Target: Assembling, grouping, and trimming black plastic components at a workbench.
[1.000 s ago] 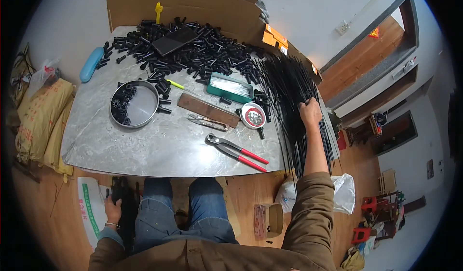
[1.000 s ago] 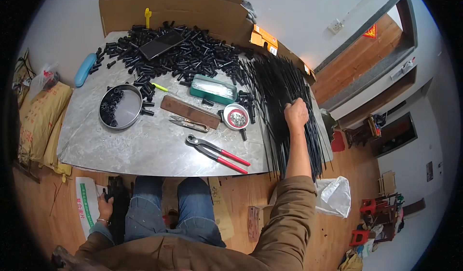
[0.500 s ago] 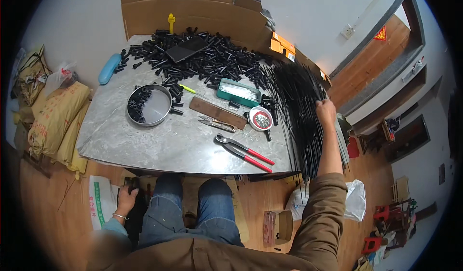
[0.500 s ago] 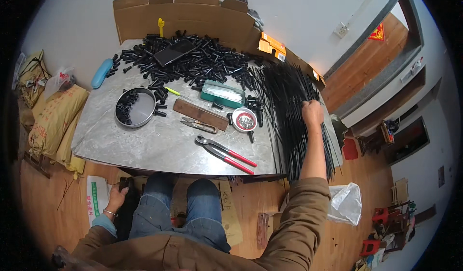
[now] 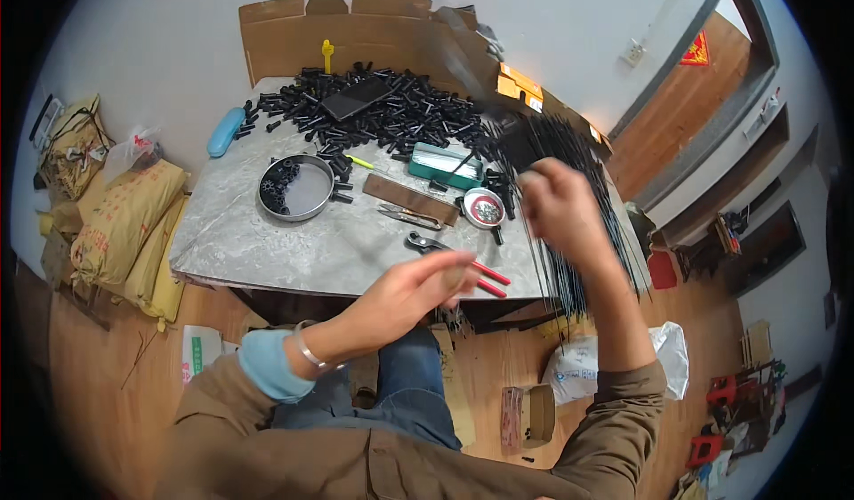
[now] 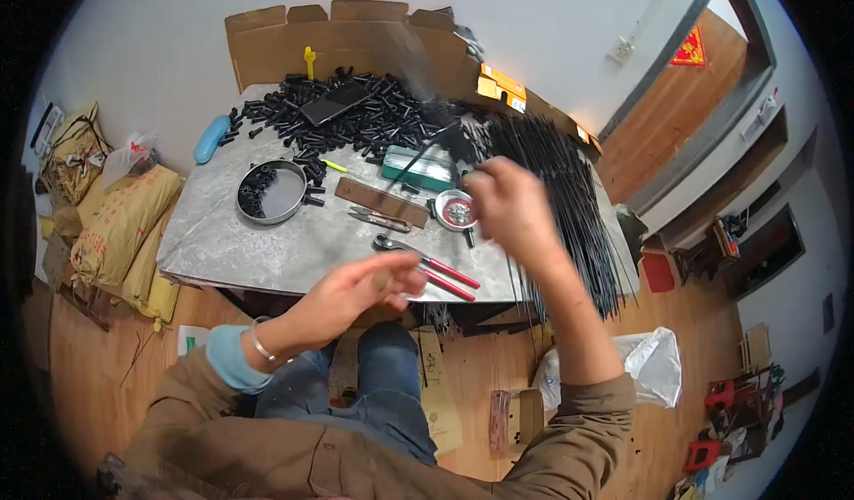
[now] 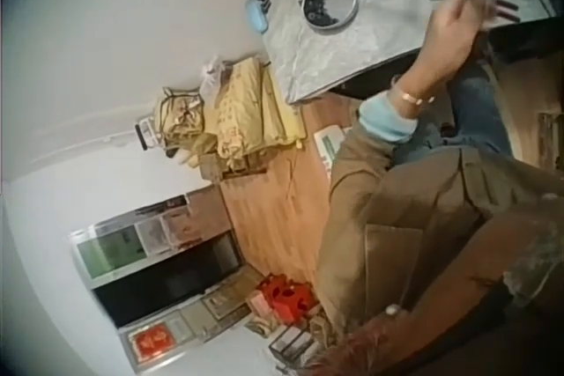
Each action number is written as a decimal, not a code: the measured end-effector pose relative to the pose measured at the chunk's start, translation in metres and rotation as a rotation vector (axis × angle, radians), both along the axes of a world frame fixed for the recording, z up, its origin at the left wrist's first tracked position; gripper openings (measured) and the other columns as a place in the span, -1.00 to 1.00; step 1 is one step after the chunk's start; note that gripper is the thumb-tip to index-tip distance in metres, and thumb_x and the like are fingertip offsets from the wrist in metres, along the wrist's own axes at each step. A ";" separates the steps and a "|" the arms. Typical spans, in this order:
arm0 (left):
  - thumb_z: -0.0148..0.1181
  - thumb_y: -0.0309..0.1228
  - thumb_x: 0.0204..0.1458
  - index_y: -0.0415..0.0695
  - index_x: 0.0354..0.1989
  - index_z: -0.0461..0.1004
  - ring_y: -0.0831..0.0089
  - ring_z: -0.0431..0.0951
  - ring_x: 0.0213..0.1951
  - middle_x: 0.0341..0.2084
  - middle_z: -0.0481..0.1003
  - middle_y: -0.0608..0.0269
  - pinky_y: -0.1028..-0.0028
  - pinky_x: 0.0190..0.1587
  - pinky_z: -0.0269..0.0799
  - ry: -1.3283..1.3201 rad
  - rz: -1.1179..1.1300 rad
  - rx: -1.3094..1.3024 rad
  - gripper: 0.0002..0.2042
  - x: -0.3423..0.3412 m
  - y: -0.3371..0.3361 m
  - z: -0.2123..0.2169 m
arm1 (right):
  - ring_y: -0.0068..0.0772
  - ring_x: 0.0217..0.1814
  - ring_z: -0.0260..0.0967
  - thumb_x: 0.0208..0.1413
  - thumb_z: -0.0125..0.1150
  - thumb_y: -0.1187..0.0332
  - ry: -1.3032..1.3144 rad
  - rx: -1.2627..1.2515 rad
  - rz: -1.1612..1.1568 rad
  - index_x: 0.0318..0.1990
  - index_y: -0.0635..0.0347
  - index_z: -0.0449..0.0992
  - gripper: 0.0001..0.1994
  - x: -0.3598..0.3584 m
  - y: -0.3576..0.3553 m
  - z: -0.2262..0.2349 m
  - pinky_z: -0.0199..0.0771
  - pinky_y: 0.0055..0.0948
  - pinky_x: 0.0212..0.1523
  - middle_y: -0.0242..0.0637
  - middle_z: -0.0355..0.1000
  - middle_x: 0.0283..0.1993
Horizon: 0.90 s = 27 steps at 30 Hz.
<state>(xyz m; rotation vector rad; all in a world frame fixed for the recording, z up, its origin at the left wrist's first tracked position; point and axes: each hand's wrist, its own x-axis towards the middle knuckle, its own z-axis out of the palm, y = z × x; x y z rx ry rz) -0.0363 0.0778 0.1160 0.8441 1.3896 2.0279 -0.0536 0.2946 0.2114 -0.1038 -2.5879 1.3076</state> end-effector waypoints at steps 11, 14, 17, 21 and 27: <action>-0.14 -0.13 0.27 -0.16 -0.28 0.30 0.50 0.40 -0.58 -0.54 0.37 0.33 0.47 -0.50 0.39 -0.425 0.393 0.365 -0.69 -0.026 0.043 0.049 | -0.45 -0.37 0.50 0.22 0.02 0.16 -0.379 0.112 0.165 -0.26 0.38 0.56 -0.62 -0.010 0.069 -0.033 0.51 -0.44 -0.32 -0.25 0.53 -0.38; -0.08 -0.10 0.25 -0.11 -0.31 0.26 0.62 0.18 -0.70 -0.66 0.18 0.42 0.59 -0.68 0.13 -0.402 0.365 0.363 -0.69 -0.035 0.038 0.048 | -0.03 -0.14 0.46 0.00 0.18 0.10 -0.080 0.616 -0.405 -0.33 0.24 0.58 -0.66 -0.061 0.137 -0.099 0.40 -0.15 -0.10 0.00 0.51 -0.29; -0.08 -0.12 0.25 -0.12 -0.24 0.29 0.62 0.21 -0.69 -0.66 0.21 0.41 0.60 -0.68 0.14 -0.393 0.355 0.251 -0.71 -0.043 0.044 0.046 | 0.10 -0.14 0.46 -0.06 0.29 0.12 -0.030 0.861 -0.656 -0.29 0.17 0.55 -0.68 -0.086 0.188 -0.162 0.43 -0.06 -0.09 -0.08 0.50 -0.30; -0.15 -0.15 0.28 -0.13 -0.02 0.32 0.63 0.16 -0.69 -0.63 0.20 0.43 0.61 -0.68 0.12 -0.397 0.352 0.066 -0.69 -0.039 0.044 0.069 | 0.12 -0.18 0.47 0.01 0.20 0.11 -0.070 0.816 -0.660 -0.31 0.20 0.56 -0.69 -0.096 0.198 -0.155 0.44 -0.02 -0.12 0.00 0.51 -0.29; -0.01 -0.02 0.19 -0.15 -0.20 0.35 0.74 -0.01 -0.80 -0.77 0.06 0.56 0.67 -0.77 -0.07 -0.333 0.289 0.057 -0.62 -0.069 0.065 0.054 | 0.14 -0.15 0.45 0.07 0.12 0.11 -0.050 0.761 -0.682 -0.33 0.18 0.58 -0.70 -0.080 0.212 -0.117 0.42 0.00 -0.12 0.05 0.51 -0.26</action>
